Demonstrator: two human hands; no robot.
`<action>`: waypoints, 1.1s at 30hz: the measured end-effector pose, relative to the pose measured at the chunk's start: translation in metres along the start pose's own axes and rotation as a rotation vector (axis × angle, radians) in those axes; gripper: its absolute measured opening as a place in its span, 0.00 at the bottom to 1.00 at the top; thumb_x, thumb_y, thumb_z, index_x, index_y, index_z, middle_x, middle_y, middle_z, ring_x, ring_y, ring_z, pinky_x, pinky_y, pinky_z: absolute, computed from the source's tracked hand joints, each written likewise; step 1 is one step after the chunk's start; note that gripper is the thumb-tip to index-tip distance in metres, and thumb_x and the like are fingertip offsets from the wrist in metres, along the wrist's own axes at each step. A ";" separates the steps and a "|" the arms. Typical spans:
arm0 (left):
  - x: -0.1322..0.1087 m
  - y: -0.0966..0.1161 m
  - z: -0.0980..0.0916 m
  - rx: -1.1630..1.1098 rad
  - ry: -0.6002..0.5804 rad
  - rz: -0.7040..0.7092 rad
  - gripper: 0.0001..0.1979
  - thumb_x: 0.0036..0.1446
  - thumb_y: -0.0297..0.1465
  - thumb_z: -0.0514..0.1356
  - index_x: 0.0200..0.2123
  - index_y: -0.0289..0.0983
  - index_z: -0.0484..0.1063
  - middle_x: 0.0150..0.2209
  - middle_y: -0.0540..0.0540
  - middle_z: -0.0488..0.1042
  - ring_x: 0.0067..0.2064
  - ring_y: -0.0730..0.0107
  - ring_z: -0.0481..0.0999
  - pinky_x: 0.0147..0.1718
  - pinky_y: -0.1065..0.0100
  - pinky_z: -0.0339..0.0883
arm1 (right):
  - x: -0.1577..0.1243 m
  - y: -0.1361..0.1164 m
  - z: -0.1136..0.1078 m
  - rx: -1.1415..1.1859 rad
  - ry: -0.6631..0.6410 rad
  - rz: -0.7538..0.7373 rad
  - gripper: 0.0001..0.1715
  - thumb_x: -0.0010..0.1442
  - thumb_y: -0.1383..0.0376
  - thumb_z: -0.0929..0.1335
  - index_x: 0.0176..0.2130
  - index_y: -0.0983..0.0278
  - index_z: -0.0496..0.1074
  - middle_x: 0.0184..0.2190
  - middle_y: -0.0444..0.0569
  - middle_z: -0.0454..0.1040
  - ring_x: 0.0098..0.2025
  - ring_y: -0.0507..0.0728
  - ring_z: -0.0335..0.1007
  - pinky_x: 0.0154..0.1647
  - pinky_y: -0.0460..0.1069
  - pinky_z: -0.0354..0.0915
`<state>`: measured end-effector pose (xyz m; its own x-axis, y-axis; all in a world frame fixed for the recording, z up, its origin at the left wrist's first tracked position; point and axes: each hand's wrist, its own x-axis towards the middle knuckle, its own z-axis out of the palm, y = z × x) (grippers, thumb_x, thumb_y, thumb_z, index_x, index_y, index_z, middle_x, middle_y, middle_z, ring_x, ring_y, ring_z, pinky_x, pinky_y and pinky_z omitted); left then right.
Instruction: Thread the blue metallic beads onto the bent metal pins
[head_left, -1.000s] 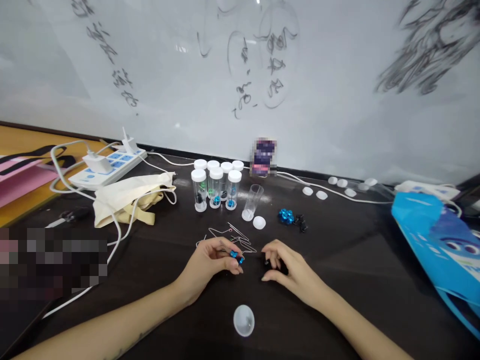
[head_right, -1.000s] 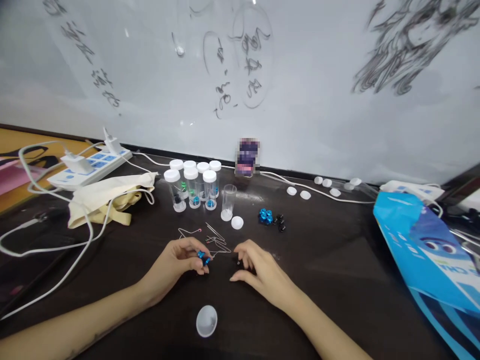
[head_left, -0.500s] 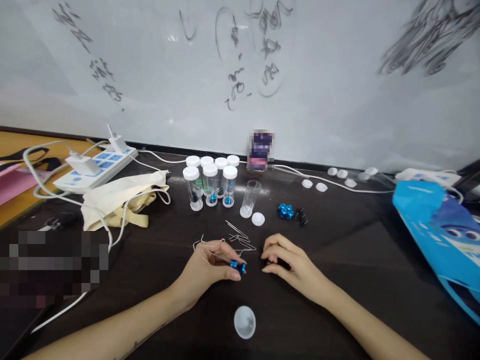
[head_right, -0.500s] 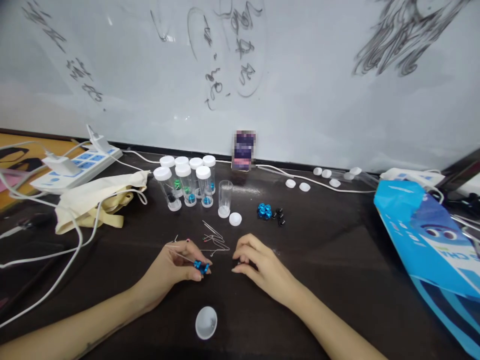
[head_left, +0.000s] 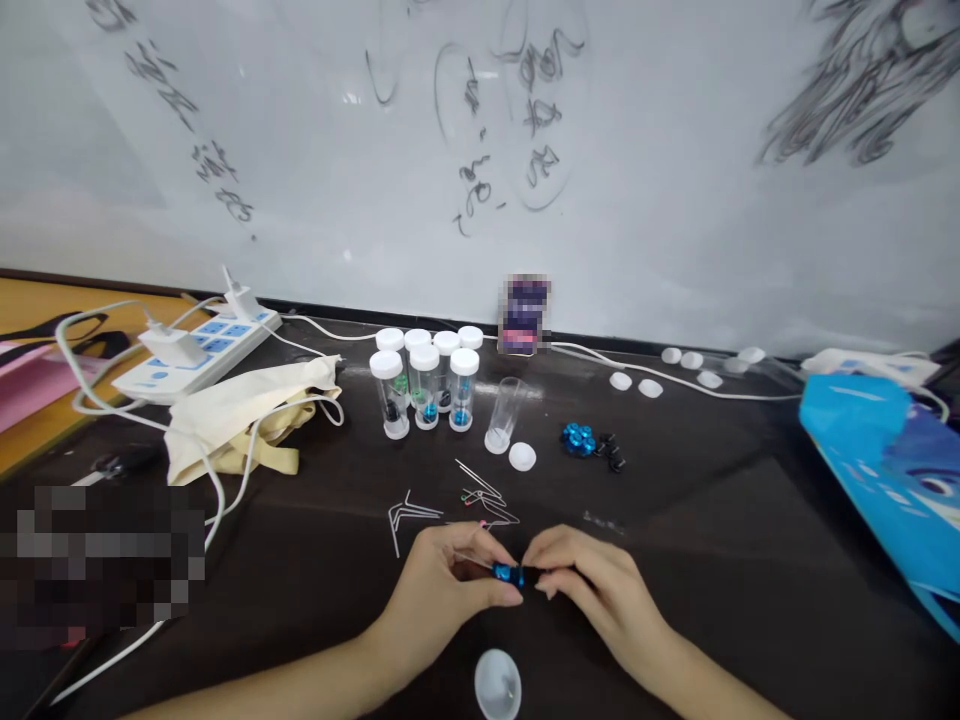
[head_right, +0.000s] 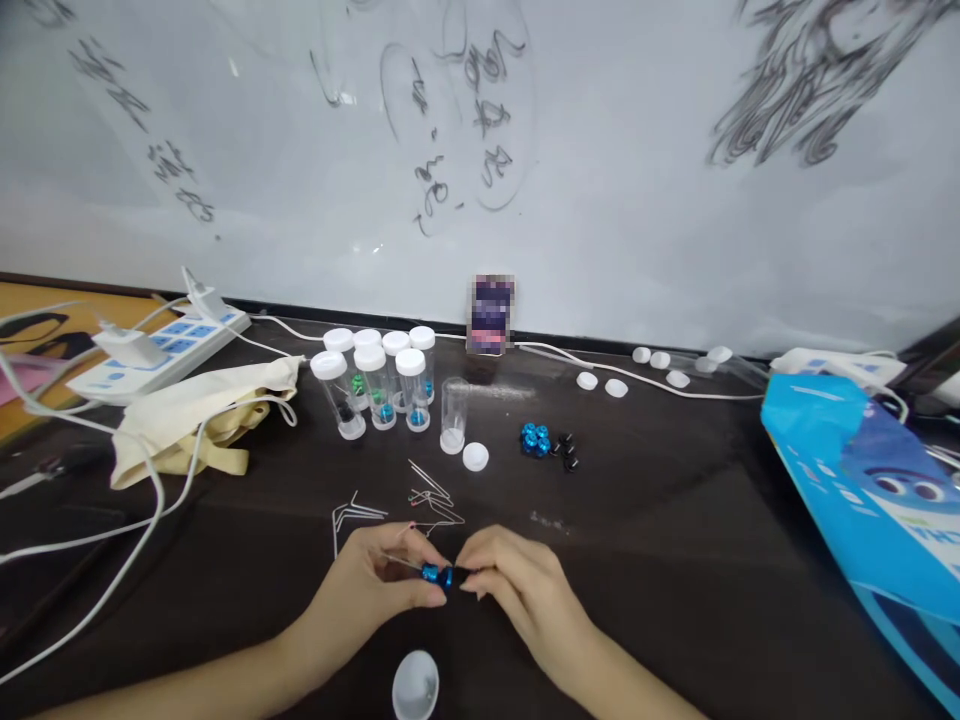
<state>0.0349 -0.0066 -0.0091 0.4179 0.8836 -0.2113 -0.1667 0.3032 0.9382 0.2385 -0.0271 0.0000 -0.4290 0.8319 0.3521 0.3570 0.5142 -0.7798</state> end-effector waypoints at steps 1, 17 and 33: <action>0.003 0.001 0.001 -0.024 0.002 0.003 0.10 0.36 0.27 0.74 0.25 0.36 0.78 0.26 0.49 0.78 0.30 0.69 0.74 0.33 0.69 0.66 | -0.001 -0.001 0.002 0.008 0.002 -0.011 0.10 0.68 0.68 0.62 0.40 0.61 0.73 0.36 0.49 0.74 0.34 0.54 0.73 0.34 0.48 0.71; 0.013 0.004 -0.001 -0.190 -0.009 0.025 0.10 0.38 0.22 0.72 0.27 0.35 0.77 0.29 0.49 0.80 0.29 0.72 0.77 0.32 0.71 0.69 | -0.002 0.009 0.005 -0.079 0.139 0.169 0.23 0.69 0.67 0.59 0.61 0.55 0.62 0.35 0.46 0.69 0.28 0.51 0.66 0.30 0.46 0.68; 0.013 0.010 -0.003 -0.227 -0.010 0.041 0.11 0.38 0.22 0.73 0.27 0.34 0.76 0.31 0.49 0.80 0.34 0.71 0.79 0.36 0.72 0.71 | -0.007 -0.008 0.017 0.040 0.201 0.141 0.16 0.65 0.70 0.64 0.51 0.57 0.70 0.33 0.45 0.69 0.31 0.51 0.69 0.32 0.46 0.68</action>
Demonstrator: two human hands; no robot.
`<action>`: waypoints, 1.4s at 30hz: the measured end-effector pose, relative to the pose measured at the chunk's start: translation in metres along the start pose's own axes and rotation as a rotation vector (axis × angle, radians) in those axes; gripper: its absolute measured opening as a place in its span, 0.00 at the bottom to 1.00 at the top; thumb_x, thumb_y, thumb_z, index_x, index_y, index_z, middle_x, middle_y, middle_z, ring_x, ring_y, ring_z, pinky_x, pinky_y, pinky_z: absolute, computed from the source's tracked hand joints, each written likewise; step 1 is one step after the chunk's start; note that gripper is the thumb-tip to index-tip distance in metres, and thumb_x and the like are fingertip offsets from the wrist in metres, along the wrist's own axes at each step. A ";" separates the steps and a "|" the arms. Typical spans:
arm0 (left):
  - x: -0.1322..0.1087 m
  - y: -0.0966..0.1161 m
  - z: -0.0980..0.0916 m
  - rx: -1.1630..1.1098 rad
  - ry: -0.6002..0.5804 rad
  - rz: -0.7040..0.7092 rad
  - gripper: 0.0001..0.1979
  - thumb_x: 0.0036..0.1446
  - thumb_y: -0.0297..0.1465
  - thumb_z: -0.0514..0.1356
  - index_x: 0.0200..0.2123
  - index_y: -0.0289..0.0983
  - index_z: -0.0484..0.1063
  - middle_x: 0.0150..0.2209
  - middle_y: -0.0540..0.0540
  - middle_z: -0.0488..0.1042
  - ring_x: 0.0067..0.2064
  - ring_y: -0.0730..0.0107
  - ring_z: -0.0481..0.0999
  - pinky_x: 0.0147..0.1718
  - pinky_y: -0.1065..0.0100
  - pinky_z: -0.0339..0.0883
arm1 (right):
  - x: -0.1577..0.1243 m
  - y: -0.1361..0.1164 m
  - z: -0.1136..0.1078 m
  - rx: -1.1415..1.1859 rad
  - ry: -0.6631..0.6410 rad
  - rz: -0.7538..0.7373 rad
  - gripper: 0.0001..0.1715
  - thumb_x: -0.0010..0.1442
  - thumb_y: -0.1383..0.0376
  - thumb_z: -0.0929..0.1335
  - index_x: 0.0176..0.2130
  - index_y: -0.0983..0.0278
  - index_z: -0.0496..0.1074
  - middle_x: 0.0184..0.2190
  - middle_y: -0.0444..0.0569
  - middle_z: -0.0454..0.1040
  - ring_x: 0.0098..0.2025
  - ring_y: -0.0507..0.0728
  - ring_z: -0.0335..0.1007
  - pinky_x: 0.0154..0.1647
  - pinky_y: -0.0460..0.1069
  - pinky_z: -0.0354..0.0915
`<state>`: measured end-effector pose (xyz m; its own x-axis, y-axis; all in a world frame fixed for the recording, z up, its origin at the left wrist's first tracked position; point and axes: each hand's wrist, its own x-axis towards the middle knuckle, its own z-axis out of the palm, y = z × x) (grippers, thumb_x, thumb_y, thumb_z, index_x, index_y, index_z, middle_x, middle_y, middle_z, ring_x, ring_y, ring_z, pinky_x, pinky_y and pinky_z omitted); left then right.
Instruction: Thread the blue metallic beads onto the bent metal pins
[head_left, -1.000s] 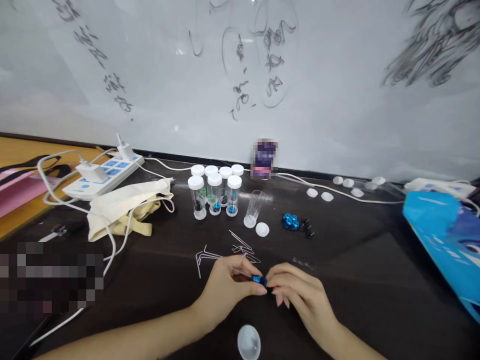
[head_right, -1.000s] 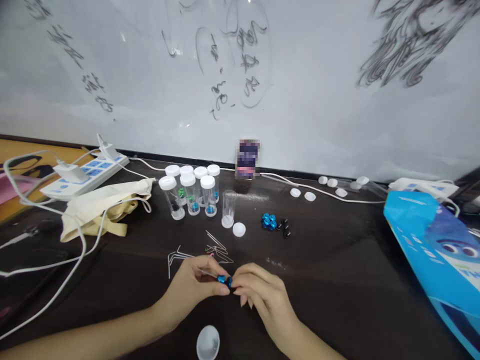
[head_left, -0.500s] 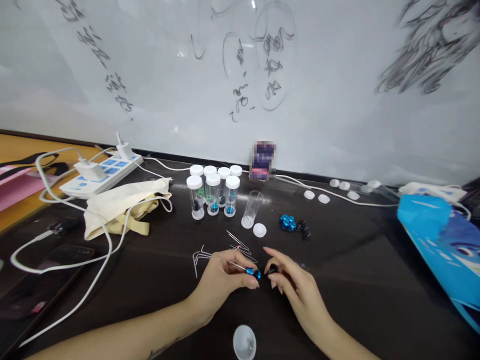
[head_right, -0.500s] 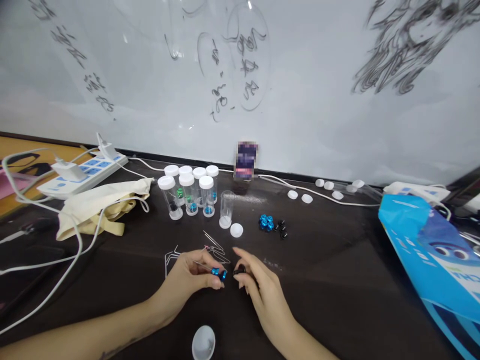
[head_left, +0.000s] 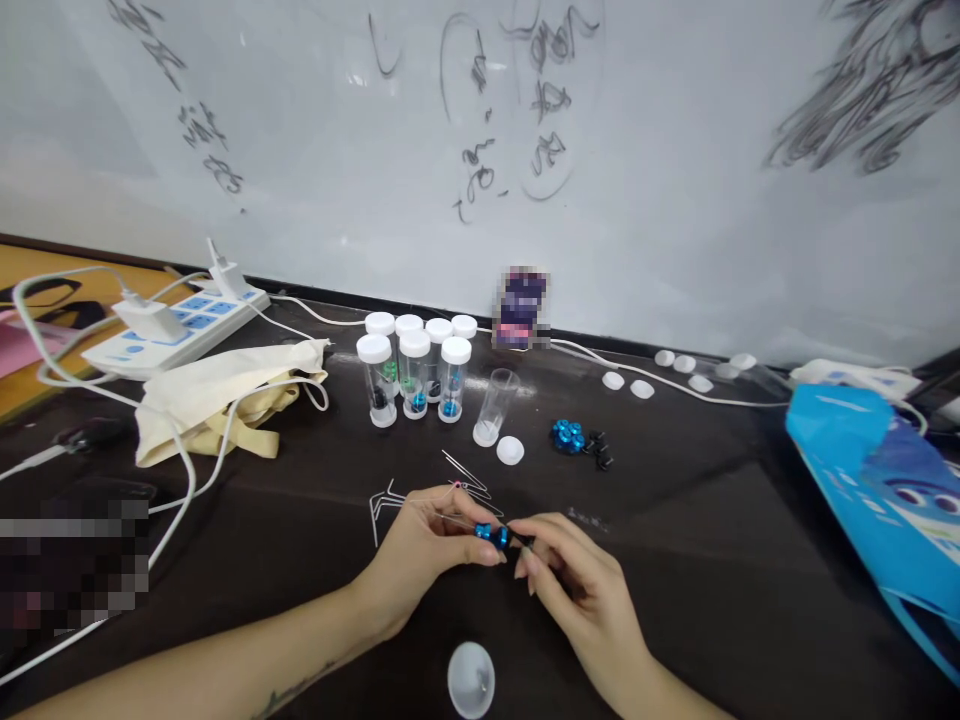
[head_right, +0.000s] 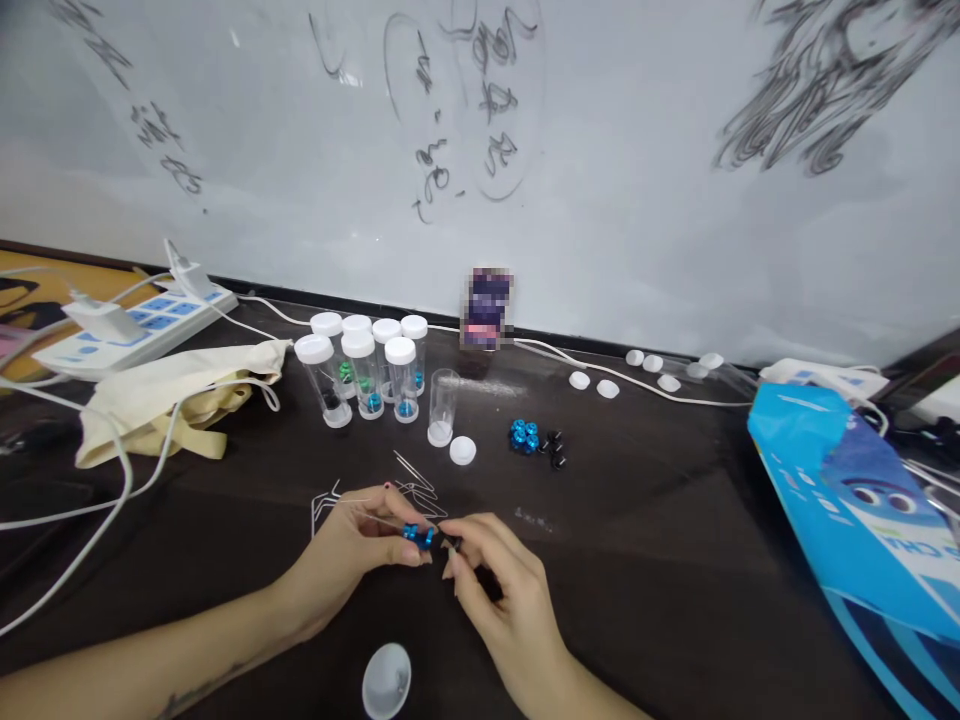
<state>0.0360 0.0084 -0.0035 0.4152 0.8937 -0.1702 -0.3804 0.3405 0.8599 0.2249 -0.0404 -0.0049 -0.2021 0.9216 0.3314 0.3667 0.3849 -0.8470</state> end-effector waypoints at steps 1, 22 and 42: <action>0.000 0.000 0.000 -0.007 -0.008 -0.004 0.11 0.39 0.22 0.73 0.27 0.34 0.76 0.31 0.48 0.81 0.34 0.70 0.79 0.36 0.71 0.71 | 0.000 0.001 0.000 -0.004 0.003 -0.011 0.16 0.65 0.70 0.63 0.51 0.57 0.69 0.32 0.45 0.70 0.31 0.52 0.70 0.33 0.46 0.68; 0.002 0.006 -0.001 -0.124 -0.165 -0.099 0.12 0.37 0.17 0.71 0.26 0.32 0.73 0.32 0.47 0.79 0.28 0.68 0.80 0.29 0.71 0.73 | 0.002 0.002 -0.004 -0.025 0.030 -0.076 0.15 0.64 0.72 0.64 0.50 0.59 0.69 0.42 0.50 0.69 0.40 0.54 0.70 0.39 0.47 0.70; 0.005 0.000 -0.006 -0.126 -0.175 -0.086 0.12 0.41 0.18 0.70 0.27 0.32 0.70 0.32 0.43 0.82 0.29 0.69 0.80 0.30 0.71 0.72 | 0.001 0.001 -0.006 -0.061 0.042 -0.200 0.15 0.61 0.76 0.68 0.46 0.61 0.71 0.41 0.51 0.74 0.43 0.57 0.73 0.41 0.51 0.73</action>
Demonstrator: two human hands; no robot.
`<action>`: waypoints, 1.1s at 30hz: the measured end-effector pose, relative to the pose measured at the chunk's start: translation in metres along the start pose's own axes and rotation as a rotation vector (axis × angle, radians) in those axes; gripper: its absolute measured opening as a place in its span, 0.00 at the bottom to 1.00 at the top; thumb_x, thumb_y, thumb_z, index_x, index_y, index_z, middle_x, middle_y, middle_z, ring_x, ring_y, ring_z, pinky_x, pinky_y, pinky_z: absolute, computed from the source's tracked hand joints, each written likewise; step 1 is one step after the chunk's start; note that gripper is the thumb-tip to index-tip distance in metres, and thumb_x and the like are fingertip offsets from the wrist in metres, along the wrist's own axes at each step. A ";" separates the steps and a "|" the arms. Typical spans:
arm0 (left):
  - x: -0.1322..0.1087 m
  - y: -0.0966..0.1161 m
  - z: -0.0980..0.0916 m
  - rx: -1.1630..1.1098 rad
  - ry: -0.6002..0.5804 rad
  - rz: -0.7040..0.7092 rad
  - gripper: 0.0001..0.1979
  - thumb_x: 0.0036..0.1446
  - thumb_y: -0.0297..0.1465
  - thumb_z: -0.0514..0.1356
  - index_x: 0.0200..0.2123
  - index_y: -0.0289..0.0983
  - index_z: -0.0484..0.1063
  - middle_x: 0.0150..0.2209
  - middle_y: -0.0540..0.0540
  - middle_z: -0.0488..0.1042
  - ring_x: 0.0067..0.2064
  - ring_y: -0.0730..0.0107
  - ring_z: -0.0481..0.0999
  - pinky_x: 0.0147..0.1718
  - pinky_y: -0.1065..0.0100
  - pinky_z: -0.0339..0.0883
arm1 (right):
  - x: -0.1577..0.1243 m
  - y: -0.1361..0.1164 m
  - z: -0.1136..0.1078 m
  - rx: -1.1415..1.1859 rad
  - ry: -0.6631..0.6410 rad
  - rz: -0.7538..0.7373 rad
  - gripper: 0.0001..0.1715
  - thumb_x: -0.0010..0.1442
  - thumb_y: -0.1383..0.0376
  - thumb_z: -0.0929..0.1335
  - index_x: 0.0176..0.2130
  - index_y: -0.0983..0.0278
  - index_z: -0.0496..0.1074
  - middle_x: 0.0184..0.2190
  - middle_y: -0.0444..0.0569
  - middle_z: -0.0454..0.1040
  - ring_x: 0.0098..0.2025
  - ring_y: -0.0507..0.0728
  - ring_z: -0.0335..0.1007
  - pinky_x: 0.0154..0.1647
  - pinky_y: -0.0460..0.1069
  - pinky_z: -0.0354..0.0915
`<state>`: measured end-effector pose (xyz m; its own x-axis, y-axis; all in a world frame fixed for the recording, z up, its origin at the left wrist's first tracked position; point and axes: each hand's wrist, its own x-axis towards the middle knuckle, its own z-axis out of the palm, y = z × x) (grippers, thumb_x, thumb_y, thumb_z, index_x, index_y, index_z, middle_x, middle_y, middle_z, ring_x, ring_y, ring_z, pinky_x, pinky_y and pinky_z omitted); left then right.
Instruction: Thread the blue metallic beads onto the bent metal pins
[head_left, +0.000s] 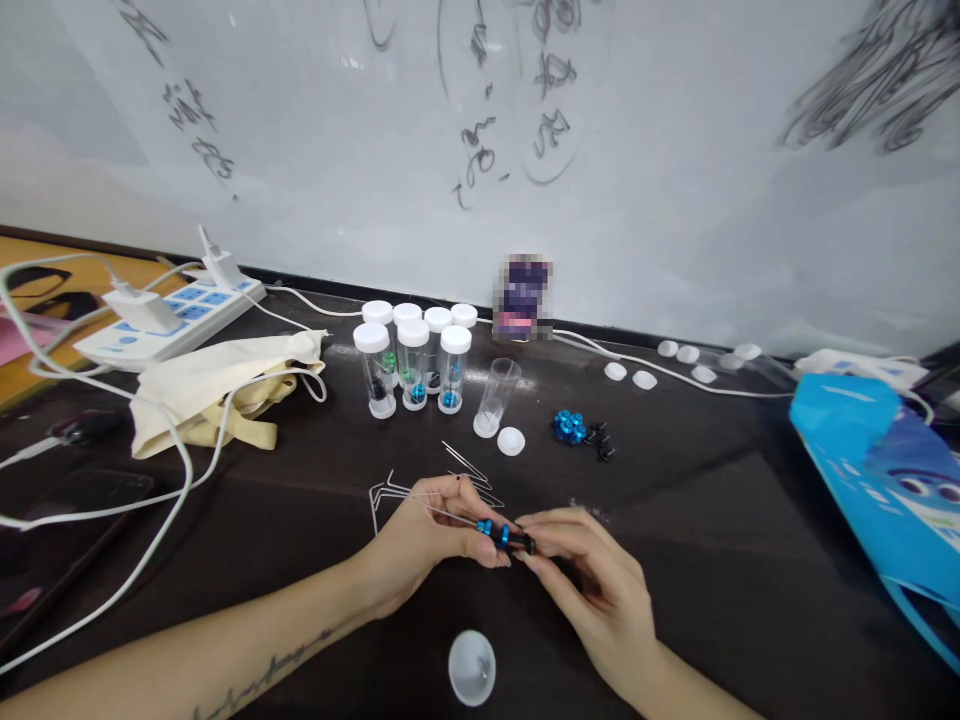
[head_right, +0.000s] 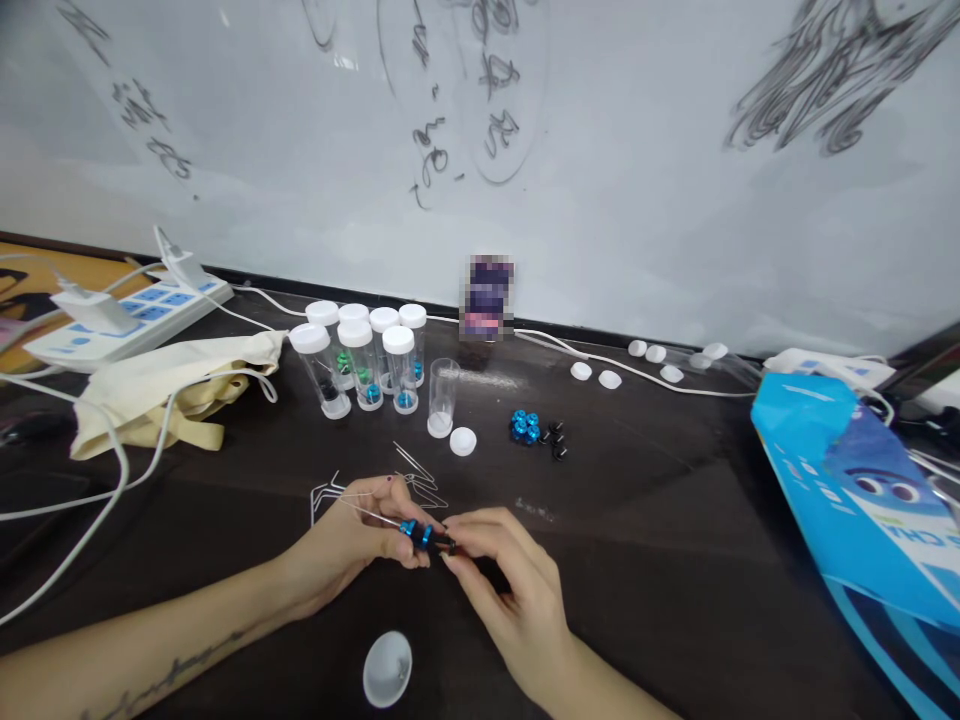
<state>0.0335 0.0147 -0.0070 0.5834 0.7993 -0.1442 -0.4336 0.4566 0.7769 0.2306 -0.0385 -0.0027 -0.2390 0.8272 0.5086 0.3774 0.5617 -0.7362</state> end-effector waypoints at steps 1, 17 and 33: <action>0.000 0.000 0.000 0.004 0.002 0.000 0.12 0.41 0.18 0.70 0.27 0.32 0.70 0.32 0.43 0.82 0.29 0.69 0.80 0.30 0.71 0.72 | 0.000 0.000 0.000 -0.021 0.002 -0.014 0.15 0.61 0.76 0.68 0.46 0.61 0.72 0.41 0.51 0.75 0.43 0.57 0.73 0.41 0.51 0.73; -0.002 0.000 0.001 0.059 0.043 0.009 0.12 0.39 0.19 0.72 0.26 0.32 0.73 0.29 0.47 0.81 0.29 0.70 0.80 0.31 0.71 0.73 | 0.002 -0.004 -0.001 -0.093 -0.003 -0.151 0.19 0.59 0.78 0.68 0.48 0.62 0.73 0.42 0.52 0.76 0.43 0.58 0.76 0.40 0.51 0.75; -0.004 0.004 0.003 0.116 0.056 0.020 0.12 0.38 0.24 0.73 0.27 0.33 0.75 0.32 0.46 0.82 0.33 0.70 0.79 0.38 0.68 0.72 | 0.004 -0.003 -0.001 -0.092 0.017 -0.075 0.16 0.60 0.75 0.69 0.47 0.61 0.74 0.40 0.51 0.78 0.42 0.58 0.76 0.40 0.52 0.75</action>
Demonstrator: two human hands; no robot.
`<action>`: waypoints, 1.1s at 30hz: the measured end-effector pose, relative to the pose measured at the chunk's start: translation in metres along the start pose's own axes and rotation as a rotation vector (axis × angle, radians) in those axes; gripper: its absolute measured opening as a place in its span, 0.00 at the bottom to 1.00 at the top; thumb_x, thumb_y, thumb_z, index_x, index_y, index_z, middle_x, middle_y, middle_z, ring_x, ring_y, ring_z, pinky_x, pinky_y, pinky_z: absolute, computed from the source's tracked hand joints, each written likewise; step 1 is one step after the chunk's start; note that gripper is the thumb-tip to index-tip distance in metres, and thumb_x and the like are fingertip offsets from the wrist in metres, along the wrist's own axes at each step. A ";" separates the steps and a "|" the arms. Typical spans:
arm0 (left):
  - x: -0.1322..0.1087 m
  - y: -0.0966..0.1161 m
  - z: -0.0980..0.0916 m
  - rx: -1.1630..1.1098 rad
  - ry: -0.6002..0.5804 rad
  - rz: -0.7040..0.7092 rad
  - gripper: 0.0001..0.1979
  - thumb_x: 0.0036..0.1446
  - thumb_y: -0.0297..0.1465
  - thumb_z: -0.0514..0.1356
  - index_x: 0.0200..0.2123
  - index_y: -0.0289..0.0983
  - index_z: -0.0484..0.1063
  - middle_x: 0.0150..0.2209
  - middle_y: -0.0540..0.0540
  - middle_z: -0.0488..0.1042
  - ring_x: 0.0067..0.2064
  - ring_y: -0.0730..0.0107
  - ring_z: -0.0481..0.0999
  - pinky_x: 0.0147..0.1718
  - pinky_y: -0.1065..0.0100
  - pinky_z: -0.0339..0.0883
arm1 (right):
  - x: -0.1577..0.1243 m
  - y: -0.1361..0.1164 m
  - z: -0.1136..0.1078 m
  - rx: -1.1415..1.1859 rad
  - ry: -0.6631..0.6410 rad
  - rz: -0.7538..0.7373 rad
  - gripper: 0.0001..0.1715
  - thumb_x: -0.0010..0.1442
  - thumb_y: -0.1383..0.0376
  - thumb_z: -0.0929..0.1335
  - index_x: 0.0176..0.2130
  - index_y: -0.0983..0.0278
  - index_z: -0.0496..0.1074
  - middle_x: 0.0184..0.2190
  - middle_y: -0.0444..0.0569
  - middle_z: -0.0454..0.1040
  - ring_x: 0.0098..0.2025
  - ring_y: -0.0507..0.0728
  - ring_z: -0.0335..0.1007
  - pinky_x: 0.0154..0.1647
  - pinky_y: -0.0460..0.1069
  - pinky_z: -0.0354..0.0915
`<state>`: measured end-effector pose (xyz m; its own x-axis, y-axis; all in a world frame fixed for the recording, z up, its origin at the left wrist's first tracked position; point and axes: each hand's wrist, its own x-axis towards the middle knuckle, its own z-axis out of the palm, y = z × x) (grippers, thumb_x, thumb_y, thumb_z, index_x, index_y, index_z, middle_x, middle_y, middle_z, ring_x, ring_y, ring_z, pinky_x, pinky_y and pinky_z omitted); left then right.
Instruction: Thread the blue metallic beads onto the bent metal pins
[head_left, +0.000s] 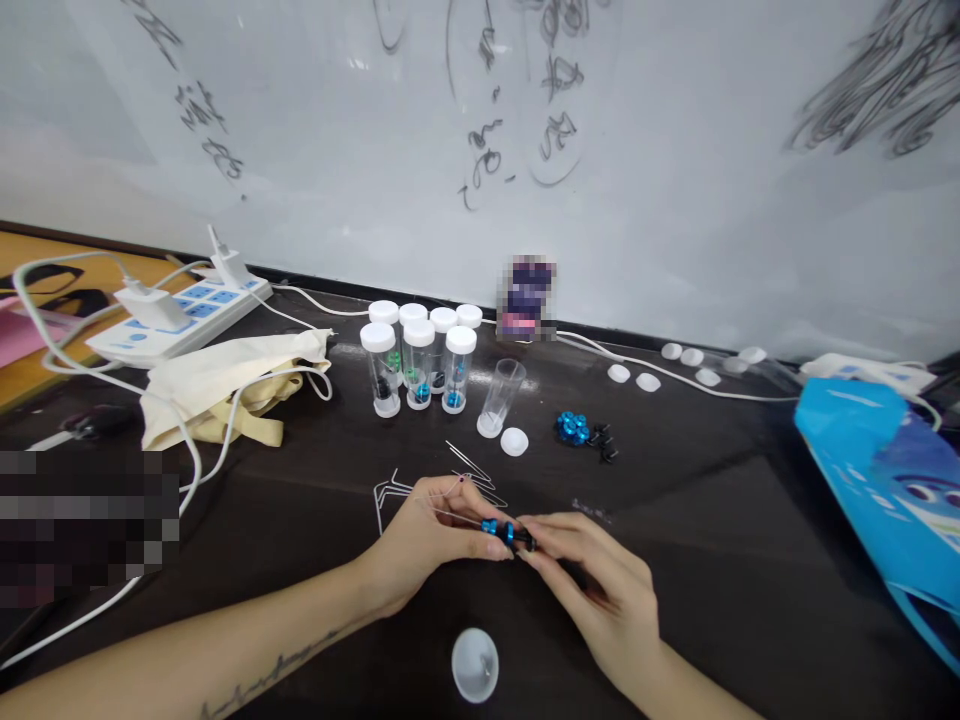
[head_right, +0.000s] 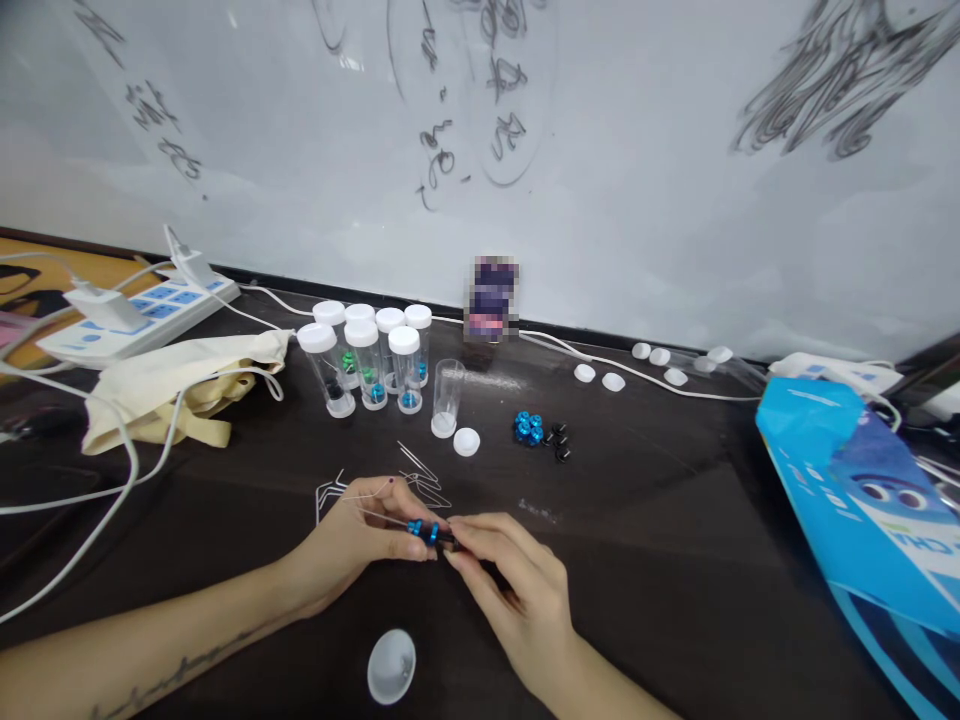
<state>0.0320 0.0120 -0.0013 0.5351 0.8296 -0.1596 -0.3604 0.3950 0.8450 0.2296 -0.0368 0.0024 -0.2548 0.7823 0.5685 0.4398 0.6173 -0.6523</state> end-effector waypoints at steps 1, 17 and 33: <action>0.000 0.000 0.000 0.003 0.002 0.000 0.12 0.38 0.24 0.74 0.27 0.33 0.75 0.32 0.46 0.82 0.33 0.70 0.79 0.37 0.68 0.72 | 0.000 0.000 0.000 0.004 -0.002 0.000 0.16 0.60 0.75 0.69 0.47 0.61 0.74 0.40 0.51 0.78 0.42 0.58 0.76 0.40 0.51 0.75; 0.001 -0.002 -0.002 -0.042 -0.004 0.012 0.11 0.42 0.23 0.72 0.28 0.33 0.74 0.28 0.47 0.80 0.30 0.71 0.79 0.34 0.70 0.71 | -0.002 0.000 0.000 -0.055 0.019 -0.050 0.17 0.59 0.76 0.69 0.47 0.61 0.74 0.41 0.52 0.77 0.42 0.59 0.76 0.40 0.52 0.76; 0.002 -0.002 -0.001 -0.033 0.006 -0.001 0.12 0.39 0.23 0.73 0.27 0.32 0.74 0.27 0.48 0.81 0.28 0.73 0.79 0.31 0.72 0.71 | -0.003 -0.001 0.000 -0.048 -0.004 -0.086 0.22 0.58 0.79 0.69 0.49 0.61 0.73 0.42 0.51 0.77 0.42 0.58 0.77 0.40 0.51 0.76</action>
<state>0.0326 0.0130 -0.0038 0.5312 0.8314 -0.1633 -0.3850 0.4086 0.8275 0.2301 -0.0393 0.0013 -0.2965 0.7270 0.6193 0.4571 0.6774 -0.5764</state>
